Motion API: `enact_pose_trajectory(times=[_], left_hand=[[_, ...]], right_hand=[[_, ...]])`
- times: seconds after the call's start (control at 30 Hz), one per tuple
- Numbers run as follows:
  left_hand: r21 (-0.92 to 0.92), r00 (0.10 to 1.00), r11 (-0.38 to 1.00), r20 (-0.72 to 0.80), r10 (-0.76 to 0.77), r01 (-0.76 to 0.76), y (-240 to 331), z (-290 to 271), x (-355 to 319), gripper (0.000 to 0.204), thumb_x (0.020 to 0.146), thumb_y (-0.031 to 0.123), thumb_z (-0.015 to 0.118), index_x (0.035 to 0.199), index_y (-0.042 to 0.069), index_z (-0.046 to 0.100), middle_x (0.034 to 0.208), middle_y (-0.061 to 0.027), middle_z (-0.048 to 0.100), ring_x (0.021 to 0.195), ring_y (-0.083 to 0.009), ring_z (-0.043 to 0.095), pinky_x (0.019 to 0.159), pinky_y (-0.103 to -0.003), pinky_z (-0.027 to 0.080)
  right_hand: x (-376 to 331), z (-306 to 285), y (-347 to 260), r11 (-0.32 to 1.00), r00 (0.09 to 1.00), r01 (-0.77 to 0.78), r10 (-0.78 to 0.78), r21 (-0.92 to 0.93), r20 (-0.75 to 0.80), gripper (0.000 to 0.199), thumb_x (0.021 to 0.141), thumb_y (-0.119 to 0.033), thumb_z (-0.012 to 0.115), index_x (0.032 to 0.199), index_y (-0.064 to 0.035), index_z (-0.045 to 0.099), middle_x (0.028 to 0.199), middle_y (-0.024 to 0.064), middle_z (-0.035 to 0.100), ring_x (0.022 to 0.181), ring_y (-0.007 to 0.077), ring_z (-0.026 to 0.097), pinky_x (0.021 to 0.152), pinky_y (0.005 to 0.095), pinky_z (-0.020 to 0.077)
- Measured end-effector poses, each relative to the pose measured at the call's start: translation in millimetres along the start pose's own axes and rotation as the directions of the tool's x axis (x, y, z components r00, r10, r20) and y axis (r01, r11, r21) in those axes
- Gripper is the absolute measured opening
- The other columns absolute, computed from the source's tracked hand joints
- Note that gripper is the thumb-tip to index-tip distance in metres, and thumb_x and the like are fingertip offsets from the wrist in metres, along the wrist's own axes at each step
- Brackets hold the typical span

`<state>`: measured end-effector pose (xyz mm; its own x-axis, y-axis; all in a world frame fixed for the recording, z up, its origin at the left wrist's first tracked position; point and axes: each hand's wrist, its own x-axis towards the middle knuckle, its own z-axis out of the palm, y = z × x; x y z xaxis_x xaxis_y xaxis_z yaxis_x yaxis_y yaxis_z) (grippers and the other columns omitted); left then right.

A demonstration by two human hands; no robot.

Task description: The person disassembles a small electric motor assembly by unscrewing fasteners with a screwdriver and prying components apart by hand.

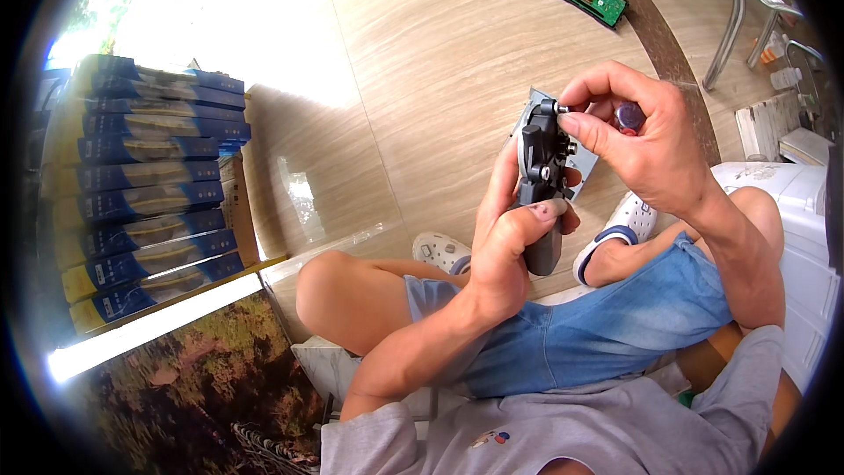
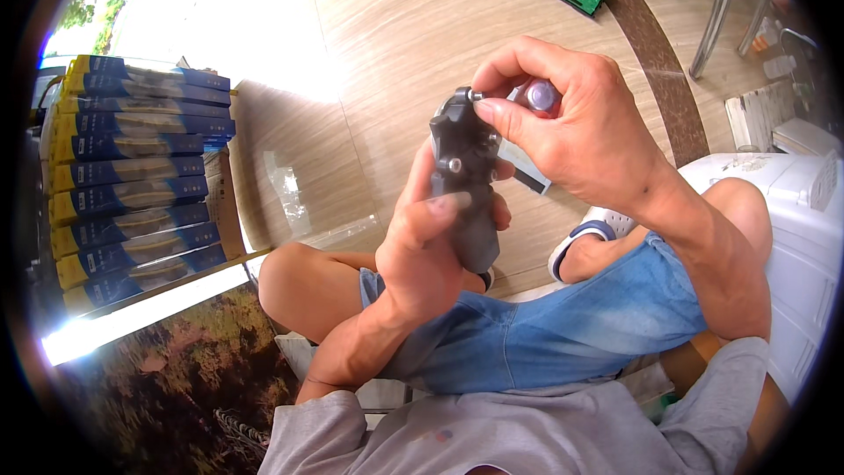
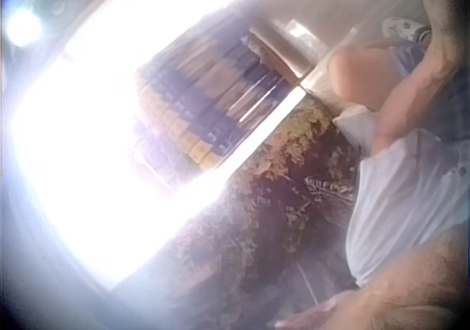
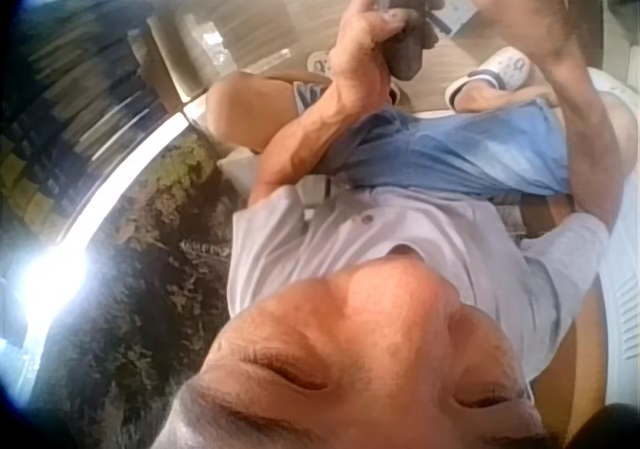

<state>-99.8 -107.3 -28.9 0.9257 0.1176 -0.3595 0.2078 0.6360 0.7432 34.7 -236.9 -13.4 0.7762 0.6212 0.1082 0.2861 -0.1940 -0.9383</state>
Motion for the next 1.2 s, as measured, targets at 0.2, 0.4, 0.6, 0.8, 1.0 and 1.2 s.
enact_pose_trajectory(times=[0.2,0.4,0.6,0.8,1.0,1.2], left_hand=[[0.002,1.000,1.000,0.003,0.004,-0.004,1.1,0.4,-0.2,0.078,0.079,0.036,0.058,0.147,0.005,0.037,0.124,-0.0177,0.057,0.091,-0.0217,0.059,0.080,-0.034,0.048],[-0.005,1.000,1.000,0.022,0.016,-0.016,0.3,-0.3,-0.6,0.078,0.079,0.035,0.058,0.147,0.005,0.037,0.124,-0.0177,0.057,0.090,-0.0217,0.059,0.078,-0.034,0.048],[-0.012,1.000,1.000,0.002,0.000,0.000,-1.0,-1.1,-0.4,0.077,0.079,0.036,0.058,0.146,0.005,0.037,0.123,-0.0175,0.057,0.089,-0.0221,0.059,0.076,-0.033,0.048],[-0.025,1.000,1.000,0.018,0.003,-0.003,-0.5,-1.4,0.7,0.075,0.080,0.036,0.057,0.146,0.004,0.038,0.123,-0.0175,0.058,0.088,-0.0221,0.059,0.075,-0.033,0.048],[-0.008,1.000,1.000,0.015,0.005,-0.004,0.9,-1.1,0.2,0.074,0.081,0.037,0.056,0.145,0.005,0.038,0.123,-0.0174,0.058,0.089,-0.0220,0.059,0.075,-0.033,0.048],[-0.007,1.000,1.000,0.018,0.009,-0.009,0.4,-1.5,-0.5,0.075,0.081,0.037,0.056,0.145,0.005,0.038,0.123,-0.0174,0.058,0.090,-0.0219,0.059,0.075,-0.034,0.049]], right_hand=[[-0.1,-0.4,-2.1,0.999,0.999,-0.037,0.037,0.030,0.020,0.012,0.091,-0.012,0.072,0.096,-0.0012,0.069,0.073,-0.0021,0.063,0.060,0.0025,0.047,0.054,0.0215,0.0395],[3.7,0.1,4.0,0.998,0.998,-0.057,0.057,-0.026,-0.020,0.029,0.095,-0.029,0.071,0.087,-0.0009,0.071,0.063,-0.0035,0.056,0.058,0.0024,0.042,0.049,0.0241,0.0331],[5.1,-3.0,0.3,0.985,0.983,-0.171,0.171,-0.003,0.071,0.025,0.094,-0.025,0.071,0.087,-0.0010,0.071,0.062,-0.0039,0.054,0.058,0.0025,0.043,0.050,0.0240,0.0332],[1.5,-0.5,0.7,0.999,0.999,-0.035,0.035,0.009,0.005,0.011,0.089,-0.009,0.072,0.096,-0.0010,0.070,0.072,-0.0036,0.062,0.063,0.0015,0.047,0.054,0.0210,0.0383],[-0.1,1.2,-0.1,1.000,1.000,-0.008,0.008,0.002,0.011,0.011,0.089,-0.004,0.071,0.100,-0.0019,0.070,0.076,-0.0037,0.064,0.063,0.0006,0.048,0.055,0.0199,0.0395],[1.4,1.7,1.7,0.997,1.000,-0.023,0.023,0.074,0.005,0.016,0.093,-0.018,0.073,0.096,-0.0020,0.071,0.074,-0.0030,0.064,0.061,0.0009,0.048,0.054,0.0202,0.0389]])
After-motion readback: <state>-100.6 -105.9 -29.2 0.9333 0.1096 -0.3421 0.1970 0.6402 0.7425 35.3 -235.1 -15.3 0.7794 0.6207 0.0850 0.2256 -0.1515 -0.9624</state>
